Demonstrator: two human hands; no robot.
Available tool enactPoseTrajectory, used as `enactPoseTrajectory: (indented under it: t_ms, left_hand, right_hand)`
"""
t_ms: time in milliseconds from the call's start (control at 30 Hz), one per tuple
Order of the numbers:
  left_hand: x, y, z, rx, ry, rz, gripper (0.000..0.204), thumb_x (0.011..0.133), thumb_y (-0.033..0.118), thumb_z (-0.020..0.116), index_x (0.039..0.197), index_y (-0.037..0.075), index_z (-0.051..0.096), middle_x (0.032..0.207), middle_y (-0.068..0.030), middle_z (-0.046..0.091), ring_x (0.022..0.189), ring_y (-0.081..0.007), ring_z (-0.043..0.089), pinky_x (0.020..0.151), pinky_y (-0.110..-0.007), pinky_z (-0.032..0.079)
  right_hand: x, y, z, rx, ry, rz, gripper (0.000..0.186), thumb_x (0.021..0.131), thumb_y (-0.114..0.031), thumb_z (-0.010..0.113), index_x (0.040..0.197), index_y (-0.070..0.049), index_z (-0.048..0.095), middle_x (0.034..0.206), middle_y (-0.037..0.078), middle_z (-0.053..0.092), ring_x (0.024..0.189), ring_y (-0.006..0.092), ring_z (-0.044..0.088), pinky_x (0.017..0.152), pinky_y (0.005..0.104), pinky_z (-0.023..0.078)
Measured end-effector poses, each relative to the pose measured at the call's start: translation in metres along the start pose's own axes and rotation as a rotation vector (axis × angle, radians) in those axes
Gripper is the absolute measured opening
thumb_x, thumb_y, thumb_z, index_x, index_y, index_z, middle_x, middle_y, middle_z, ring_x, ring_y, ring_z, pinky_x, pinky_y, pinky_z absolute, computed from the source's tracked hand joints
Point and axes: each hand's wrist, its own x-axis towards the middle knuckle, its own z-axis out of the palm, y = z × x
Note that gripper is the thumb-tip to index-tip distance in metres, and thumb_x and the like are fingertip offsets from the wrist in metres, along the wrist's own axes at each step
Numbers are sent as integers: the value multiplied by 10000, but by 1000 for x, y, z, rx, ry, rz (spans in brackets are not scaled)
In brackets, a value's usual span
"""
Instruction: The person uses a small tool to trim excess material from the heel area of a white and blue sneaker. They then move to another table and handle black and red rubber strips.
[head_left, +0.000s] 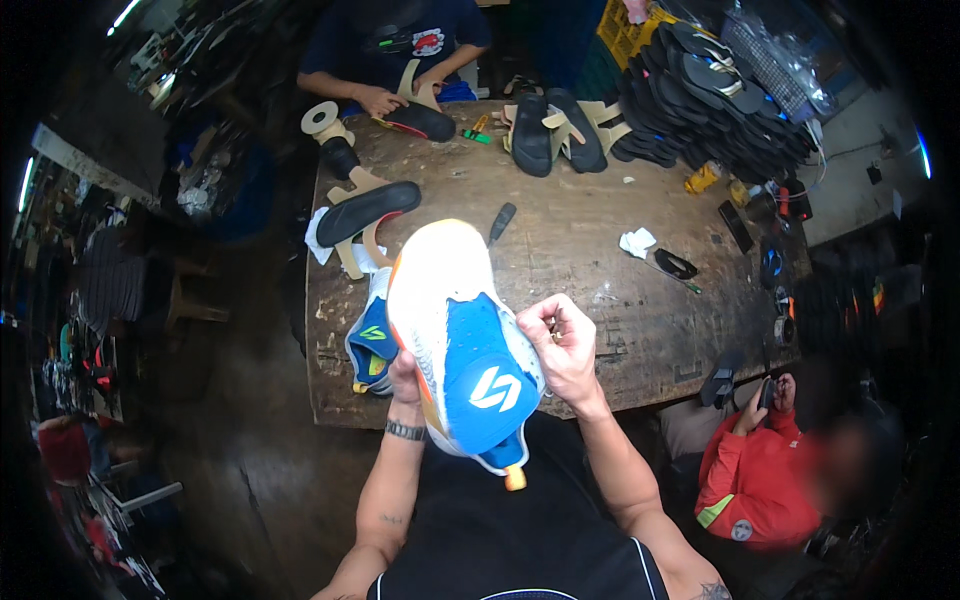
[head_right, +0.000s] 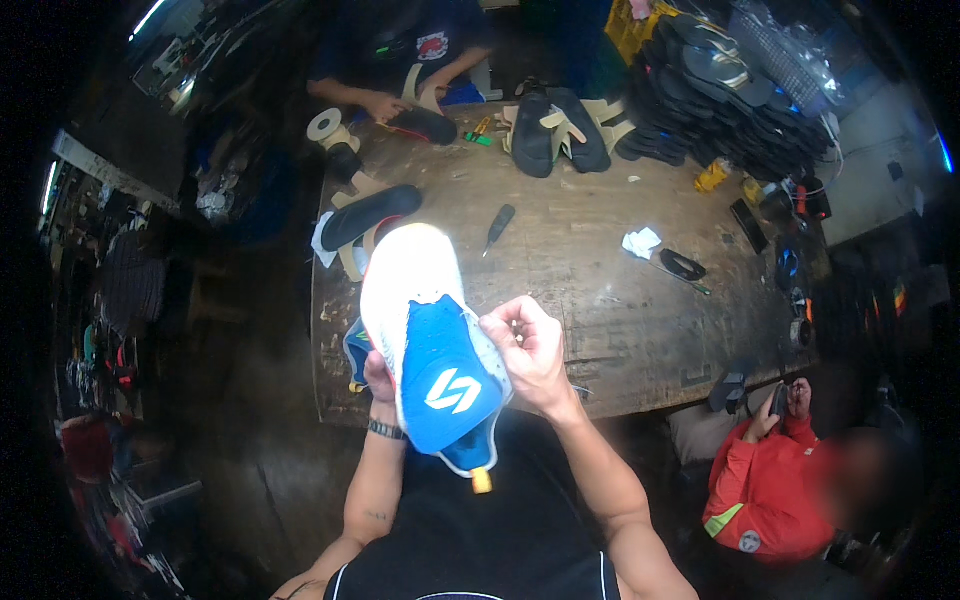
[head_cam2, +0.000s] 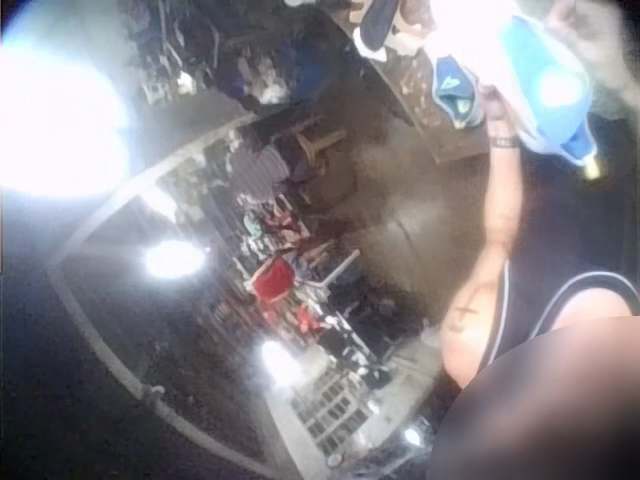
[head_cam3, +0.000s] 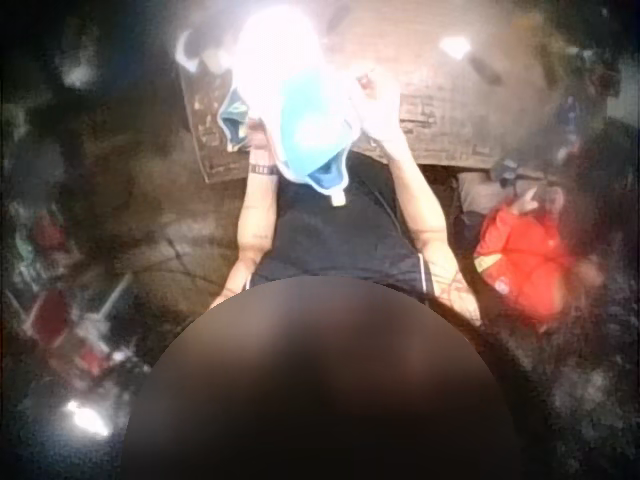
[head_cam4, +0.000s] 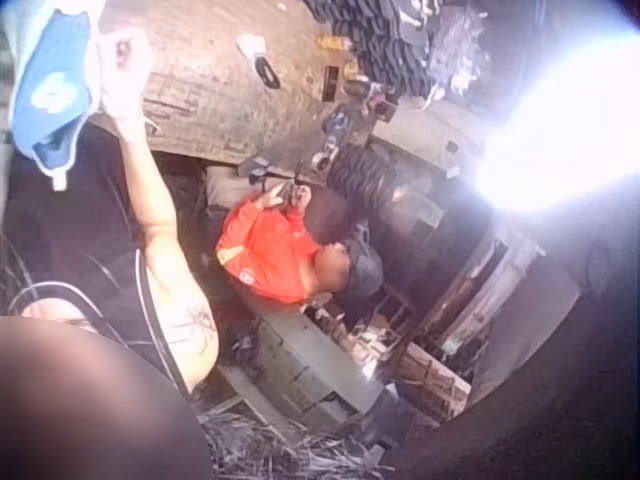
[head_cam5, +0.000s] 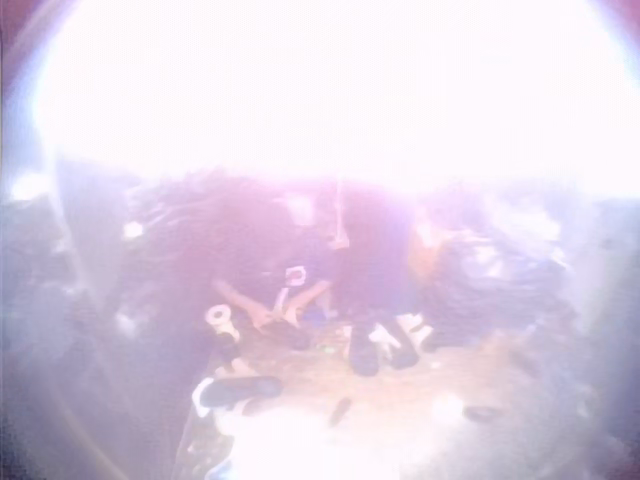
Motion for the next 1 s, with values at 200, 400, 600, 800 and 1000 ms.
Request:
enactPoseTrajectory:
  t_ms: [200, 400, 600, 800, 1000]
  left_hand:
    - [-26, 13, 27, 87, 67, -38, 814, 787, 264, 729, 1450, -53, 377, 1326, -211, 590, 1181, -328, 627, 1014, -453, 538]
    - [-37, 22, 40, 293, 128, -53, 809, 763, 251, 745, 1429, -56, 401, 1279, -198, 607, 1142, -310, 644, 977, -432, 554]
    - [-37, 18, 52, 425, 189, -13, 788, 738, 191, 754, 1409, -48, 418, 1250, -185, 610, 1116, -293, 645, 962, -418, 551]
    - [-33, 15, 53, 544, 175, 73, 785, 775, 198, 751, 1433, -48, 401, 1276, -197, 618, 1127, -304, 660, 979, -431, 563]
    - [-30, 15, 55, 555, 194, 51, 787, 777, 183, 749, 1437, -44, 386, 1266, -196, 620, 1123, -301, 661, 964, -425, 572]
  right_hand:
    - [-16, -4, -15, -94, -31, -3, 116, 1010, -112, 591, 965, -6, 581, 803, 20, 631, 721, 72, 564, 658, 230, 471]
    - [-15, -14, -26, -8, 22, -1, 100, 951, -80, 654, 996, -1, 610, 860, 31, 644, 758, 68, 585, 663, 218, 475]
    - [-9, -6, -15, -285, -54, -264, 138, 789, -11, 777, 866, 5, 663, 756, 39, 620, 579, 115, 565, 520, 267, 441]
    - [-13, 5, -16, -587, -29, -527, 157, 746, -23, 768, 744, -16, 612, 626, 93, 552, 518, 259, 575, 480, 342, 439]
    - [-16, 2, -35, -465, -167, -490, 161, 758, -18, 762, 781, -16, 602, 664, 85, 583, 529, 222, 568, 501, 322, 444]
